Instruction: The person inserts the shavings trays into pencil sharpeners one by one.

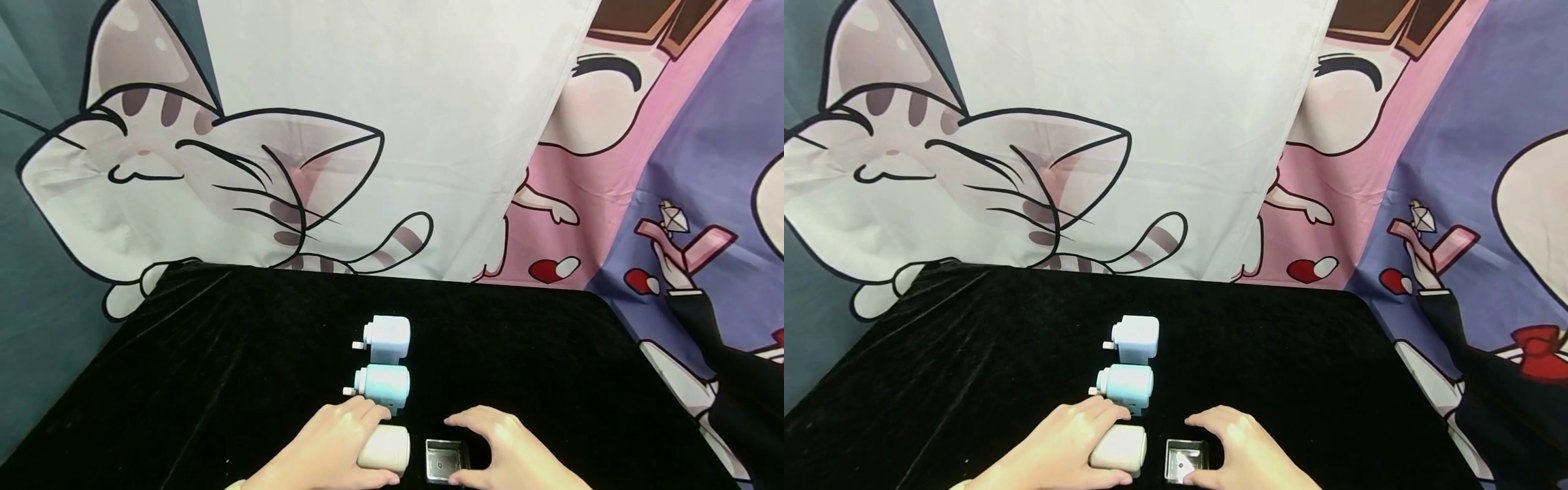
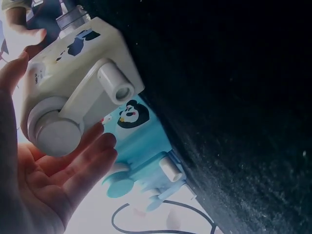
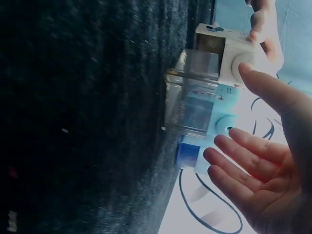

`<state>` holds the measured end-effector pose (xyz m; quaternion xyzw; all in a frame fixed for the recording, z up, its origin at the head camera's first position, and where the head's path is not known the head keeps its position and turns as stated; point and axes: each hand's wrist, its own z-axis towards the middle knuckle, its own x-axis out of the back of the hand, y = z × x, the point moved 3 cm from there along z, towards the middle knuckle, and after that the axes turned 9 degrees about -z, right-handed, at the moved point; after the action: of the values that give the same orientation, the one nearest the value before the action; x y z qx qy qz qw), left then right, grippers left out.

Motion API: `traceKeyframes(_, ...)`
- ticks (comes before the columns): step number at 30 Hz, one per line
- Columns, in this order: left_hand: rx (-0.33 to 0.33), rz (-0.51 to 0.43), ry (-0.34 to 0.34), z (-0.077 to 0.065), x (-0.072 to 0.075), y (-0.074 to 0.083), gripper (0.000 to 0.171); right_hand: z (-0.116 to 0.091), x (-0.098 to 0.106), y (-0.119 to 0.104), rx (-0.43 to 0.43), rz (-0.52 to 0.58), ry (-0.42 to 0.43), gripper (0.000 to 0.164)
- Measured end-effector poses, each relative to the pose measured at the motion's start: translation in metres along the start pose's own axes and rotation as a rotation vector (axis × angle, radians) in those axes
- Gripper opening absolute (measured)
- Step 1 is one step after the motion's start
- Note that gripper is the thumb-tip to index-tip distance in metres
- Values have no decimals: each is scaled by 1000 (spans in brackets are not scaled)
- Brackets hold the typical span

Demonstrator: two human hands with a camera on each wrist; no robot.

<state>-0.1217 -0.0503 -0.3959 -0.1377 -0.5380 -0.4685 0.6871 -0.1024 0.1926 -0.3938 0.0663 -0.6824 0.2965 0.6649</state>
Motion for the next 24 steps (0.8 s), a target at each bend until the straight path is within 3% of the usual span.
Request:
traceKeyframes(7,35,-23,-57,0,-2,-1,57,-5,-6,8,-57,77,-94,59)
traceKeyframes(19,56,-35,-128,0,-5,0,56,-8,-15,15,-34,148,-140,59)
traceKeyframes(24,33,5,-98,0,-6,0,54,-9,-17,18,-21,138,-137,57)
